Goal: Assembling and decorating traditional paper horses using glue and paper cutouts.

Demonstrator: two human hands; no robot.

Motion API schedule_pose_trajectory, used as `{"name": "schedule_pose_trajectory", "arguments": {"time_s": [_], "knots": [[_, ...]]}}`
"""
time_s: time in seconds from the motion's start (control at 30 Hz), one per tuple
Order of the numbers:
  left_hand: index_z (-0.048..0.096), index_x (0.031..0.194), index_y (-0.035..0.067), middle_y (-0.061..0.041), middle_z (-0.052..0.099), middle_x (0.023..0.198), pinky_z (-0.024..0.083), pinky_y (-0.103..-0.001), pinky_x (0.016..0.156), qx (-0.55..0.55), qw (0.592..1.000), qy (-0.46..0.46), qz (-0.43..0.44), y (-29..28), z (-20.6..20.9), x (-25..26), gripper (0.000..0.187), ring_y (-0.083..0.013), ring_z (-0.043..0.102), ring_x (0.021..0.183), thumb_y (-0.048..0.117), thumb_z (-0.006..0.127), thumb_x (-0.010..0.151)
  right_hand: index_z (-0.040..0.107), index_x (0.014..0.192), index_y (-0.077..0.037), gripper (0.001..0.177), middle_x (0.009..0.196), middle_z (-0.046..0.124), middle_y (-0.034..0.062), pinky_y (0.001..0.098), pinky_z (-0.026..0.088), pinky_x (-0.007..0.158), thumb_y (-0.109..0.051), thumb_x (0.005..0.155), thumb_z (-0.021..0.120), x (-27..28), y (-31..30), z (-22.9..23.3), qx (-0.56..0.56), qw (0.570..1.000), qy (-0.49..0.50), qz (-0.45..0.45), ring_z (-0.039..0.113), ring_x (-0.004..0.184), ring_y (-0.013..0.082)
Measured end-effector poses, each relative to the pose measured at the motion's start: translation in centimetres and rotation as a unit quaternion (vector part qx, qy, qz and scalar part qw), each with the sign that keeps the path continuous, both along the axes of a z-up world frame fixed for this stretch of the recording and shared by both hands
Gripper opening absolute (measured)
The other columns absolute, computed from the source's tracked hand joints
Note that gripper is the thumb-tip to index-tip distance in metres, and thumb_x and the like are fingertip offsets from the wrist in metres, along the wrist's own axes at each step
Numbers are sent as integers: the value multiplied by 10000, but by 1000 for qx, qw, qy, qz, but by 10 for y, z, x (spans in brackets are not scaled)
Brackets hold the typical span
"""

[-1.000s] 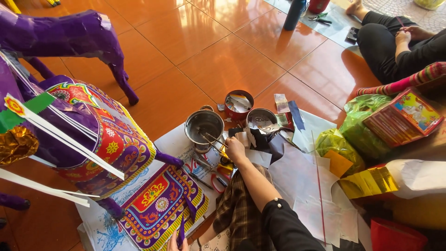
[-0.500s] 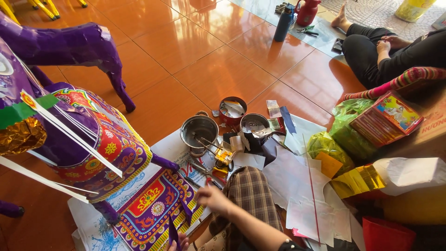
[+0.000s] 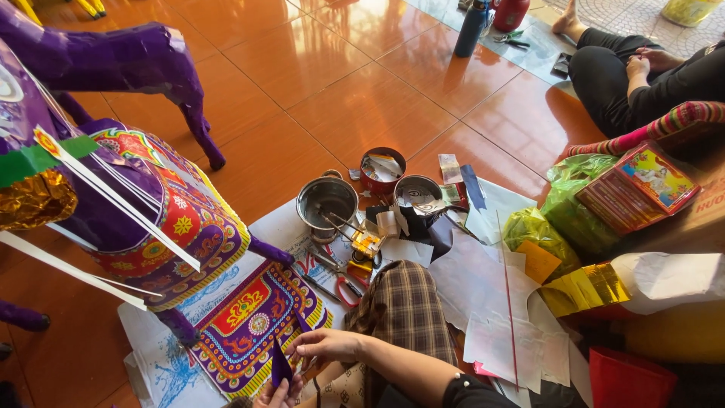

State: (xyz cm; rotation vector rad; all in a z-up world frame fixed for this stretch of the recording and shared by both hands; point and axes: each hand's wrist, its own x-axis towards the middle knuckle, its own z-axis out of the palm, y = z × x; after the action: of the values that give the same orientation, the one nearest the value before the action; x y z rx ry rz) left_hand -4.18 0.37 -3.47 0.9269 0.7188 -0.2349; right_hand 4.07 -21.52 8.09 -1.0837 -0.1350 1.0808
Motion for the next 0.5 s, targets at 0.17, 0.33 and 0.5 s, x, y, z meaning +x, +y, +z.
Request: {"name": "schedule_pose_trajectory", "arguments": {"time_s": [0.17, 0.33, 0.5], "knots": [[597, 1225, -207, -371, 672, 1094, 533, -459, 898, 77, 996, -9, -37, -12, 43, 1, 394, -448, 660, 906, -103, 629, 847, 673, 1051, -82, 150, 953, 728, 75, 248, 604, 802, -209, 973, 688, -3, 7, -19, 31, 998, 30, -43, 723, 848, 155], [625, 1242, -131, -255, 693, 1092, 538, -400, 923, 100, 992, -24, -73, -25, 79, -2, 423, -343, 673, 922, 5, 664, 844, 701, 977, -109, 54, 951, 730, 39, 212, 600, 679, -148, 942, 688, 3, 5, -15, -53, 995, -38, -77, 704, 802, 123], [601, 1255, -14, -106, 654, 961, 568, -327, 786, 138, 987, -76, -42, -33, 112, 11, 348, -184, 629, 818, 54, 627, 916, 707, 937, -128, 81, 776, 690, -30, 199, 477, 626, -208, 929, 698, 15, 1, -33, -61, 962, -164, -209, 586, 660, 45]]}}
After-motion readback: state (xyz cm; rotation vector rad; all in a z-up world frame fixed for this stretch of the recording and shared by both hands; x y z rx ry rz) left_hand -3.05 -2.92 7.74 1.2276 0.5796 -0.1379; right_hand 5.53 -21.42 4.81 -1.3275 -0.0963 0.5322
